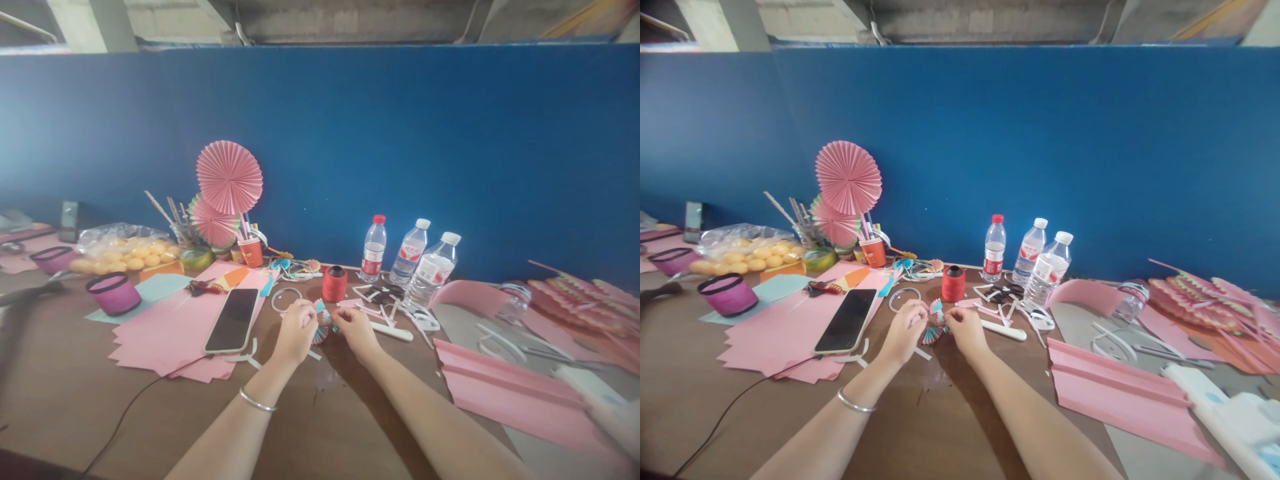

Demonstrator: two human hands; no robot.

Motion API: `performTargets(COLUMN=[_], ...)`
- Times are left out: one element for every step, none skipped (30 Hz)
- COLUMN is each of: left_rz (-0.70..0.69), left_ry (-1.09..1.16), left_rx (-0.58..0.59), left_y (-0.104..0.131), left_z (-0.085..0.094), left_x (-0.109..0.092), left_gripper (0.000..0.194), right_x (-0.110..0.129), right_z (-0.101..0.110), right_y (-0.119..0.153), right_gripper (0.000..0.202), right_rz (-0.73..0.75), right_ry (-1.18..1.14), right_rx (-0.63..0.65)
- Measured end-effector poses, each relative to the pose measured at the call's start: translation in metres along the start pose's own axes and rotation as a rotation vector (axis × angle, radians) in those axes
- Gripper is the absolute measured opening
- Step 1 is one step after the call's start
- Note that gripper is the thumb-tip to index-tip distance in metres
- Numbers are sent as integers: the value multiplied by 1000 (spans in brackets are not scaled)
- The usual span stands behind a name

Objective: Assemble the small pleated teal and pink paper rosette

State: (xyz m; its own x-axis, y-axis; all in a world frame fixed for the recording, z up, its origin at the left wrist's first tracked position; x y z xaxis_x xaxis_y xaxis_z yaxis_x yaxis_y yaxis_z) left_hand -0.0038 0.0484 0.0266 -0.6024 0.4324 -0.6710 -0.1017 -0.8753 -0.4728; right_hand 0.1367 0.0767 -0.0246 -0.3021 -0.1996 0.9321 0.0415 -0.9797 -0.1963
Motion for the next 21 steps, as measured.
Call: performTargets(left_rz=[27, 57, 86, 111, 127, 128, 114, 85, 49, 13, -16, -33, -40, -39, -32, -25, -19, -14, -11, -10, -11], left_ry=[36, 70, 98, 114, 118, 109, 89, 60, 28, -1, -27, -43, -49, -51, -51, -52, -56, -64, -75, -86, -96], left_rx=[-43, -94, -147, -195, -228, -237, -220, -184, -134, -81, -32, 11, 44, 69, 88, 100, 108, 111, 112, 108, 101], left_y=[0, 0, 1, 2, 2, 2, 2, 1, 0, 0, 0, 0, 0, 0, 0, 0, 0, 0, 0, 0, 0], left_z=[4, 8, 12, 16, 18, 19, 18, 15, 10, 6, 0, -4, -8, -12, -14, -16, -17, -17, -17, -16, -15], left_x=[2, 5, 8, 10, 11, 10, 9, 6, 3, 1, -1, -1, -1, 1, 3, 5, 7, 8, 9, 10, 10], left_gripper=[13, 12, 12, 13, 13, 13, 13, 13, 13, 13, 13, 14, 15, 16, 17, 17, 17, 17, 17, 17, 16], right_x=[-2, -4, -5, -5, -5, -4, -3, -2, 0, 2, 4, 6, 9, 11, 13, 15, 16, 17, 18, 19, 19], right_z=[0, 1, 1, 1, 1, 1, 1, 1, 0, 0, -1, -2, -2, -3, -4, -4, -4, -4, -4, -4, -5], right_y=[0, -1, -1, -1, -1, 0, 0, 1, 2, 2, 3, 4, 5, 5, 6, 7, 8, 8, 9, 9, 9], right_gripper=[22, 22, 22, 23, 23, 24, 24, 24, 25, 25, 25, 25, 25, 24, 24, 23, 22, 21, 21, 21, 20], right_rz=[-13, -24, -28, -27, -22, -17, -13, -9, -5, 1, 9, 19, 28, 36, 42, 48, 56, 63, 67, 67, 65], right_ry=[-5, -5, -3, 2, 9, 16, 22, 29, 37, 46, 56, 66, 75, 82, 88, 93, 96, 98, 97, 96, 94], right_rx=[-9, -17, -24, -29, -31, -29, -26, -25, -22, -17, -9, 1, 11, 21, 27, 26, 23, 19, 16, 14, 15])
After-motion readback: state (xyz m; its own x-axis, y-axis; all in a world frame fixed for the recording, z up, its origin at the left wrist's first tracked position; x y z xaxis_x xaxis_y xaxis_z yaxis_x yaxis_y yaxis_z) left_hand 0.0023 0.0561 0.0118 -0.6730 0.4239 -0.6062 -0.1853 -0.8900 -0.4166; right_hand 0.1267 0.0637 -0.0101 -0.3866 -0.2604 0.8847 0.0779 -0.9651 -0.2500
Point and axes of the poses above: each hand's wrist, its own y-axis away from the middle knuckle, its own z-axis out of the back of the hand, x = y × z, the point moved 6 cm from there along -y, towards the middle knuckle
